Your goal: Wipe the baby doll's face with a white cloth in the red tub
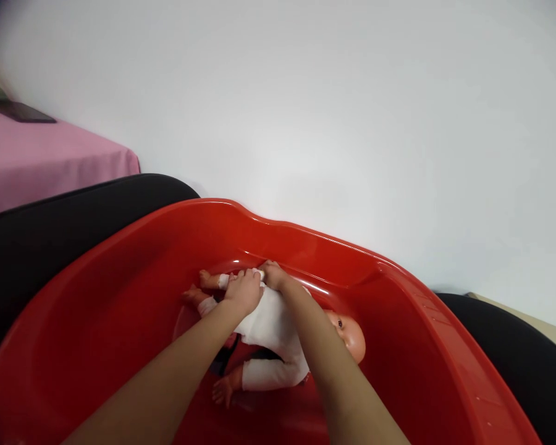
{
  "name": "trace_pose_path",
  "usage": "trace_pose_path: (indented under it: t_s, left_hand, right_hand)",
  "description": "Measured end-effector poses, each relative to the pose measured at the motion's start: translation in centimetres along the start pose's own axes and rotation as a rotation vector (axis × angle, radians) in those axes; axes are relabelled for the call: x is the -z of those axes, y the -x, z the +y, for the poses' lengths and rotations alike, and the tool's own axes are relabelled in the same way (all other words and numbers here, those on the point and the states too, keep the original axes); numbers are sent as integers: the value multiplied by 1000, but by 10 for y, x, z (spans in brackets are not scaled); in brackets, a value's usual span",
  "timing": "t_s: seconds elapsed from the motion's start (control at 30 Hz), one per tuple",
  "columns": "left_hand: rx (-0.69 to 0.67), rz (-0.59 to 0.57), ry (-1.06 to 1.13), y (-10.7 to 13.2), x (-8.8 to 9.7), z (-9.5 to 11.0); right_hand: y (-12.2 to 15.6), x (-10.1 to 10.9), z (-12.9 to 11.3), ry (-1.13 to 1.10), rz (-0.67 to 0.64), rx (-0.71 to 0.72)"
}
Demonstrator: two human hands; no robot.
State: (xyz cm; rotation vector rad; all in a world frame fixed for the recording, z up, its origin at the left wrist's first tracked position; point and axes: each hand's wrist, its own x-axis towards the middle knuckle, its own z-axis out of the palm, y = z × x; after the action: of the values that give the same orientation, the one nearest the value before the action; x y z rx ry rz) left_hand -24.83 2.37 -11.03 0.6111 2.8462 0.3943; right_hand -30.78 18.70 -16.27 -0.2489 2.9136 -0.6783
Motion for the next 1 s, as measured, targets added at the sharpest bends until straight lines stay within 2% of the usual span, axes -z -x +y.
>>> trace_pose_path:
  t_s: [0.27, 0.53, 0.83, 1.0]
  left_hand:
    - [22, -16, 3, -3, -5, 2]
    - [43, -37, 0, -4, -6, 6]
    - [26, -29, 20, -4, -8, 8]
    - [31, -26, 13, -3, -5, 10]
  right_hand:
    - [-12, -6, 6, -162, -35, -58]
    - [-3, 3, -4, -300, -41, -128]
    - [6, 0, -8, -391, 65, -23]
    - [-3, -4, -2, -316, 90, 31]
